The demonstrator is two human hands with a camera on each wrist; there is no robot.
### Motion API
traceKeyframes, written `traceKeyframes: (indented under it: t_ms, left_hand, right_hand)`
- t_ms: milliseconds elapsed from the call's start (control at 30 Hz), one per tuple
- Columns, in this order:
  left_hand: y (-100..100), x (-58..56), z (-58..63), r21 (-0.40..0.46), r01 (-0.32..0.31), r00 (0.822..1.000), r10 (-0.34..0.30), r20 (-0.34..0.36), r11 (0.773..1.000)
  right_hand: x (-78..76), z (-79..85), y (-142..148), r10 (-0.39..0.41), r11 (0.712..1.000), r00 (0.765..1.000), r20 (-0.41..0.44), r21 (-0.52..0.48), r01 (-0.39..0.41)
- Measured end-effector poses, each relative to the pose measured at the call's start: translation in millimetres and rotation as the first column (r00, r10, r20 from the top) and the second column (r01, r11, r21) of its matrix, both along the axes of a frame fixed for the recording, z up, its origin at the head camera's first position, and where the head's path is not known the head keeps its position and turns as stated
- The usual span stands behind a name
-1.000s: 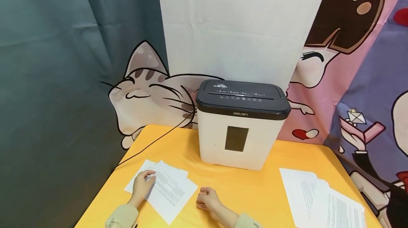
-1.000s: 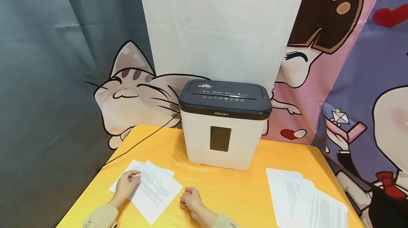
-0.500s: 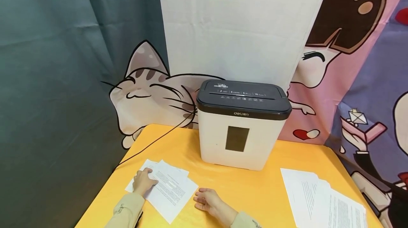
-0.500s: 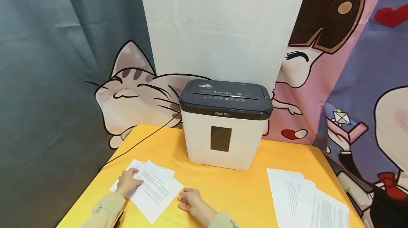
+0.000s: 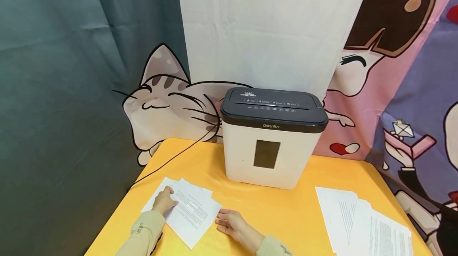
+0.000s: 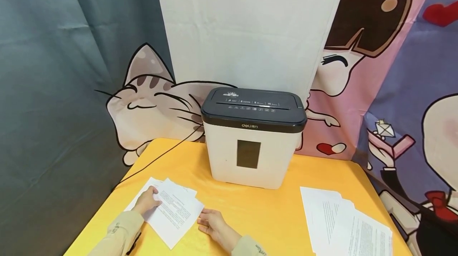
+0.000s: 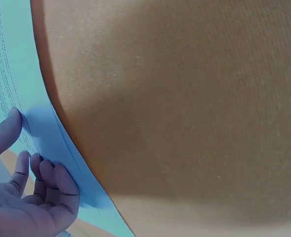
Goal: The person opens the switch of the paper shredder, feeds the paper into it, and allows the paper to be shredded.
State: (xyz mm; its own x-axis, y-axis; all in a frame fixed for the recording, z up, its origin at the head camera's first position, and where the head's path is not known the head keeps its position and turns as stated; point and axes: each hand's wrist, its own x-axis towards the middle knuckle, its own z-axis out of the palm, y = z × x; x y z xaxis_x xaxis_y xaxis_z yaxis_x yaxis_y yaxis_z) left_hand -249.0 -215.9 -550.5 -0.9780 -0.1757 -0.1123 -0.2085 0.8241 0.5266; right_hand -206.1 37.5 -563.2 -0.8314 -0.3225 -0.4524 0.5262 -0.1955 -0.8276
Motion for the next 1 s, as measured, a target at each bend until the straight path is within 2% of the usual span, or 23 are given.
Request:
traceKeyframes:
  t_ms: [167,267,433,600,700,867,933,1000]
  left_hand:
    - [-3,1.1,-0.4,0.019,0.066,0.998,-0.066,-0.023,0.998]
    - [-6,0.9,-0.8,0.026,0.102,0.995,-0.101,-0.021,0.994]
    - [-8,1.8,-1.1,0.035,0.124,0.992,-0.124,-0.009,0.992]
    - [-8,0.6,-1.6,0.025,0.121,0.992,-0.12,-0.025,0.992]
    - [-9,-1.1,-1.6,0.005,0.079,0.996,-0.079,-0.035,0.997]
    - [-11,-1.5,0.2,-0.072,-0.063,0.998,0.065,0.016,0.995]
    - [-11,-1.7,3.1,-0.103,-0.086,0.995,0.091,0.04,0.991]
    - [-11,-1.6,6.3,-0.117,-0.084,0.994,0.091,0.056,0.99]
  right_hand:
    - [0.6,-2.7,-7,0.036,0.999,0.997,-0.064,0.014,-0.035]
    - [1.5,-3.2,-12,0.033,0.999,0.995,-0.09,0.038,-0.03]
    - [1.8,-1.5,-17,-0.005,0.993,0.995,-0.097,0.115,0.016]
    - [-1.5,0.9,-18,-0.003,0.987,0.994,-0.107,0.159,0.02]
    - [-2.7,-0.5,-18,-0.002,0.986,0.992,-0.124,0.163,0.022]
    - [-3.6,-4.0,-16,0.021,0.988,0.987,-0.156,0.152,0.003]
    - [-4.0,-4.0,-15,0.028,0.989,0.987,-0.159,0.151,-0.004]
    - [-4.1,-3.3,-14,0.039,0.988,0.987,-0.155,0.152,-0.015]
